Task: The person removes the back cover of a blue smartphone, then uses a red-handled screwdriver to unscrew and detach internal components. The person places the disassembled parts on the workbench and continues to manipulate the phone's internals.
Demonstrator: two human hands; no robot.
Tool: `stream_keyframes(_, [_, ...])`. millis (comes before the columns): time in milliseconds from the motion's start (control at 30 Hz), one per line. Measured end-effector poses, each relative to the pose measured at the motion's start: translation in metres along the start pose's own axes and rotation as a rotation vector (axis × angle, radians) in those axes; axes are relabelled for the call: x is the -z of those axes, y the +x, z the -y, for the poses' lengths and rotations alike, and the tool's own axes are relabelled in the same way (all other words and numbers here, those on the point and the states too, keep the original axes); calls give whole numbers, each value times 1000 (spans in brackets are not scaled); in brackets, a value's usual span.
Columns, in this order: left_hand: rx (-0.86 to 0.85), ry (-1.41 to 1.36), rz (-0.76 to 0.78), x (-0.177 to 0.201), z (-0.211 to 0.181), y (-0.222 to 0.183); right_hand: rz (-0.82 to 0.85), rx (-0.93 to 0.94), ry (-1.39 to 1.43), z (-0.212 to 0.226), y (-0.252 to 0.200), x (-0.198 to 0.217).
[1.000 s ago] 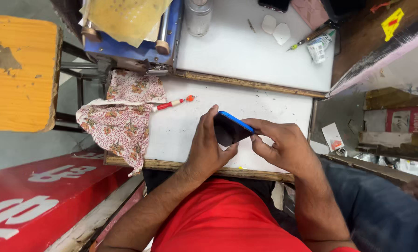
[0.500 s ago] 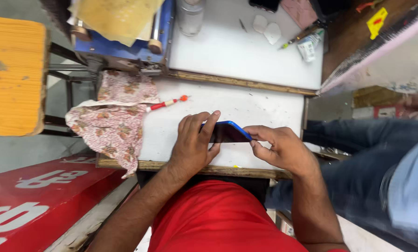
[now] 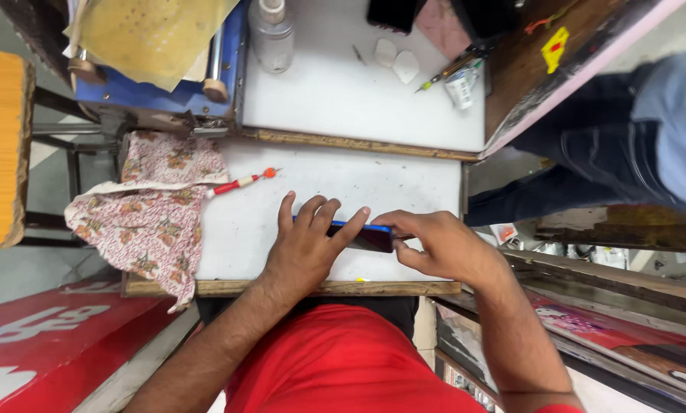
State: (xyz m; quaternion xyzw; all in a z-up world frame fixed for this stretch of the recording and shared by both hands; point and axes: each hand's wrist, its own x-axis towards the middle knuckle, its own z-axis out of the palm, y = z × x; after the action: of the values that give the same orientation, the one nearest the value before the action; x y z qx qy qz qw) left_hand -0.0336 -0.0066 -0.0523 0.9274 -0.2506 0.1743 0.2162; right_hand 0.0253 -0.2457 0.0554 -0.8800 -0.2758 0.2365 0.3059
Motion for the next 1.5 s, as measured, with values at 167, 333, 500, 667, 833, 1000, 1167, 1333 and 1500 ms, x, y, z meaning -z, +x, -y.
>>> stream_keyframes(167, [-19, 68, 16, 3, -6, 3, 118, 59, -129, 10, 9, 20])
stream_keyframes(333, [-20, 81, 21, 7, -9, 10, 262, 86, -158, 12, 20, 36])
stream_keyframes(500, [-70, 160, -13, 18, -15, 15, 423, 68, -162, 9, 27, 42])
stream_keyframes(667, [-102, 178, -57, 18, -17, 9, 436, 121, -156, 8, 30, 39])
stream_keyframes(833, [-152, 151, -86, 10, -11, 14, 469, -5, -222, 11, 32, 37])
stream_keyframes(1000, [-177, 87, -59, 6, -13, 11, 538, 46, -240, -4, 37, 36])
stream_keyframes(1167, [176, -795, 159, 14, 2, 11, 333, 59, 390, -40, 37, 48])
stream_keyframes(1333, [540, -2219, 414, 8, 9, 0, -176, -106, 865, -60, 31, -2])
stream_keyframes(1500, [820, -2058, 509, -11, 14, -8, -227, -95, 1265, -77, 23, -56])
